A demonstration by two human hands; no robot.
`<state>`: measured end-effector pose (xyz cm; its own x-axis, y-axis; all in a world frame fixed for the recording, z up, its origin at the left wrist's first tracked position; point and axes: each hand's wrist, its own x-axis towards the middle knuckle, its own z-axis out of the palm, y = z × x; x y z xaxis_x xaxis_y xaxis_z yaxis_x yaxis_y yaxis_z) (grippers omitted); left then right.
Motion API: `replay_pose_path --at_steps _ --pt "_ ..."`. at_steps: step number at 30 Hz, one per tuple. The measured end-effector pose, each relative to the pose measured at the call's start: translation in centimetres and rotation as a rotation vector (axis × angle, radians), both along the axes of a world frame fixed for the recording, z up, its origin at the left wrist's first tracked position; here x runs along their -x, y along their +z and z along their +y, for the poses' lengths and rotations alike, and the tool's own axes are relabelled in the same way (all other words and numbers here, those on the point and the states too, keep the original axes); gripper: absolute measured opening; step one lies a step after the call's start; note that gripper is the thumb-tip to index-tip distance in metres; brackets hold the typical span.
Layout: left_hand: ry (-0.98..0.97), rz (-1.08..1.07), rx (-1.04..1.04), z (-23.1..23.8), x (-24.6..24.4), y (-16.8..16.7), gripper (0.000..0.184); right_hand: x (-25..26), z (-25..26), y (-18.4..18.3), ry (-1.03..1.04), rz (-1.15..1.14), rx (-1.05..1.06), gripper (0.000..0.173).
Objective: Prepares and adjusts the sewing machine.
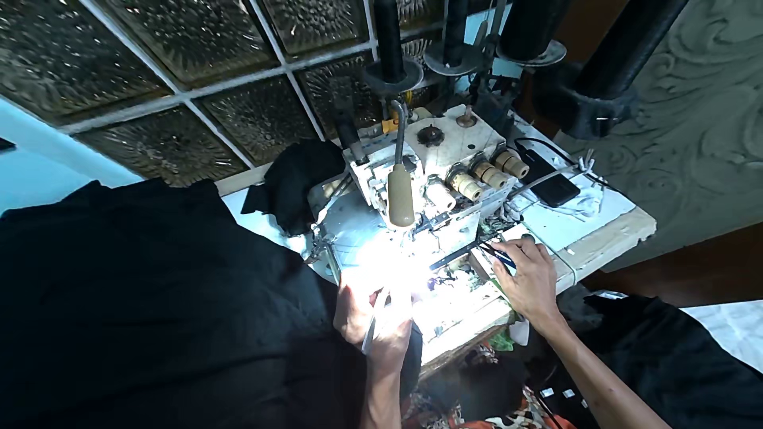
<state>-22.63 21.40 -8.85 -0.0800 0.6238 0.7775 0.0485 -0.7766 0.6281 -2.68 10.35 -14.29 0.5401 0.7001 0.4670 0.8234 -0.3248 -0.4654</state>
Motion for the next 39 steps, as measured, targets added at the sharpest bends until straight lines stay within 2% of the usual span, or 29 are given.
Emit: replay_pose_path --at_steps 9,13,17,26,39 --pt "0.069 -0.044 0.044 0.1 0.2 0.8 0.006 0.0 0.0 0.2 0.009 0.003 -0.006 0.029" --pt "0.103 -0.083 0.131 0.3 0.2 1.4 0.011 0.0 0.0 0.3 0.012 -0.006 0.001 0.030" --pt "0.047 -0.160 0.262 0.3 0.1 1.9 0.020 0.0 -0.1 0.2 0.026 0.008 -0.002 0.030" --pt "0.008 -0.156 0.396 1.1 0.2 2.7 0.013 -0.2 0.0 0.1 0.043 -0.027 -0.001 0.031" --pt "-0.066 -0.178 0.429 1.5 0.2 2.8 0.016 -0.3 -0.1 0.0 0.044 -0.044 -0.006 0.031"
